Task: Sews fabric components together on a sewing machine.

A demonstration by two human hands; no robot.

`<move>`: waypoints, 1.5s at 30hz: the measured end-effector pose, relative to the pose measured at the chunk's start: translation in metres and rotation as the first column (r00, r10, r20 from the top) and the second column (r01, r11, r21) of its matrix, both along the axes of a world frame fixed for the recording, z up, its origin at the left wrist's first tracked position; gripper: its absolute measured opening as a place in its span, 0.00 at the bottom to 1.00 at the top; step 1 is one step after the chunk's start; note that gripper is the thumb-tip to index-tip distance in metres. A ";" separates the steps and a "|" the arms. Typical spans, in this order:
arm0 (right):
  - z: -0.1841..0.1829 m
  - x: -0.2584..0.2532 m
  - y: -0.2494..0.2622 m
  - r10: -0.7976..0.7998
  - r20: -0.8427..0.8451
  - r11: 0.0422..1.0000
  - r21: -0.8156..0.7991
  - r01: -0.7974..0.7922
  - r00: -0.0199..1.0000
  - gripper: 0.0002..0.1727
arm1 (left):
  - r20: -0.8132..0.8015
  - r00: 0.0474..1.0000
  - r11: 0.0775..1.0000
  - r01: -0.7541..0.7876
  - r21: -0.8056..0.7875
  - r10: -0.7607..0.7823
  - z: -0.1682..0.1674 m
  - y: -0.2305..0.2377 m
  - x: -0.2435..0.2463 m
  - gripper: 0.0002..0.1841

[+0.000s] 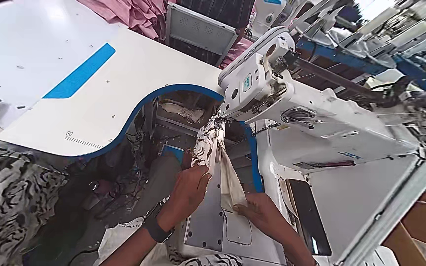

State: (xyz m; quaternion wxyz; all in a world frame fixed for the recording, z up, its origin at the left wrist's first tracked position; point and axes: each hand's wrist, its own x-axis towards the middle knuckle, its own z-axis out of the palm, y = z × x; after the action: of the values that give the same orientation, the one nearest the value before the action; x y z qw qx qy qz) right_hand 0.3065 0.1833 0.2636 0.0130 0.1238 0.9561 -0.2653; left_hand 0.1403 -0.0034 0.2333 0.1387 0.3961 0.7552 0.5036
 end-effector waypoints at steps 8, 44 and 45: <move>0.051 -0.038 -0.090 0.035 0.190 0.963 0.256 -0.083 0.981 0.15 | -0.012 0.999 0.996 0.041 -0.077 -0.042 0.006 0.006 -0.006 0.15; 0.010 -0.013 0.026 0.247 0.403 0.964 -0.013 -0.265 0.881 0.13 | 0.178 0.948 0.965 0.260 0.038 -0.262 -0.031 -0.074 -0.124 0.11; 0.035 -0.011 0.004 0.257 0.268 0.937 0.167 -0.308 0.928 0.09 | 0.013 0.951 0.951 0.309 0.028 -0.310 -0.004 -0.068 -0.109 0.13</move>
State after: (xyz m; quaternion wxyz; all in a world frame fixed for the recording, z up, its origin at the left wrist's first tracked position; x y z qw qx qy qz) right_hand 0.2950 0.1873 0.2987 0.1549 0.0162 0.9774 -0.1431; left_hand 0.0309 -0.0711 0.2294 0.2174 0.5069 0.6762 0.4885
